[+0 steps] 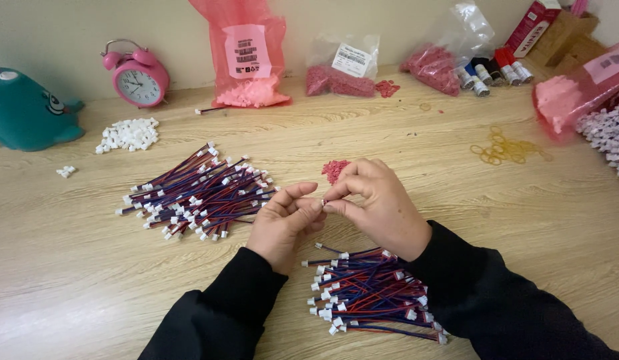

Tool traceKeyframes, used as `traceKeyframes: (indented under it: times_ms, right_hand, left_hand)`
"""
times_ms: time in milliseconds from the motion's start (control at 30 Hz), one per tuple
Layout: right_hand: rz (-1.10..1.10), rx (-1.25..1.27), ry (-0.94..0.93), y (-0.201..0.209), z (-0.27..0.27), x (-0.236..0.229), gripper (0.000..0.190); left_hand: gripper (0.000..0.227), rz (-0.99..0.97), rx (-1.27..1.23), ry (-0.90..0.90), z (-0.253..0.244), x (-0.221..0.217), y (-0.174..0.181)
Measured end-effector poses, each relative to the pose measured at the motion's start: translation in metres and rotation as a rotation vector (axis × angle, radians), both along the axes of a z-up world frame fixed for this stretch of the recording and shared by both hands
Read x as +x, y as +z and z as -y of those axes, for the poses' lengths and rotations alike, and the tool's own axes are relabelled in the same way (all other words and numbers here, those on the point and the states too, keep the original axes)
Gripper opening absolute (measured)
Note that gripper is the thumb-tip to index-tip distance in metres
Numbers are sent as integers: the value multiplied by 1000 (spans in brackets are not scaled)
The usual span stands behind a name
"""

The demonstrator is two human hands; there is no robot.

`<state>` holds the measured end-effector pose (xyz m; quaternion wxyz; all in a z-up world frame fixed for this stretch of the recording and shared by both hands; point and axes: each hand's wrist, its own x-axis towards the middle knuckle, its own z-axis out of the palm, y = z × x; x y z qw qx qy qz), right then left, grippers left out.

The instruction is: Assembling small wire harnesses by attaching plastic connectors to wire ends

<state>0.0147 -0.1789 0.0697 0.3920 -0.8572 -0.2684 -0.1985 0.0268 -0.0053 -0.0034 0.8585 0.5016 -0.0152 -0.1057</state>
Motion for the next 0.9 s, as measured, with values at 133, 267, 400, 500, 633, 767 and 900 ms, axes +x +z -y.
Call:
traceKeyframes:
  times_ms: [133,267,400,500,633,767,900]
  right_hand:
    - [-3,-7,23,5,-8,-5,4]
    - [-127,115,46,-4,-8,-5,4]
    - [-200,136,66,2,-7,-5,7]
    - [-221,143,66,6,-6,-6,6]
    - [-320,233,81,0,-5,-6,7]
    - [-381,261,72,-2,-4,-5,8]
    - [-365,276,69,-4,-5,-4,9]
  left_hand:
    - [37,7,-19,11,0,2,-5]
    - [36,34,-20,-4,-2,7,-12]
    - [39,41,-46,9,-3,7,-4]
    - [38,33,-63,-12,-3,8,-7]
    - [39,41,-86,-35,-3,7,-5]
    - [36,97,-23,-55,-2,5,-6]
    - [31,149,14,-43,1,5,-11]
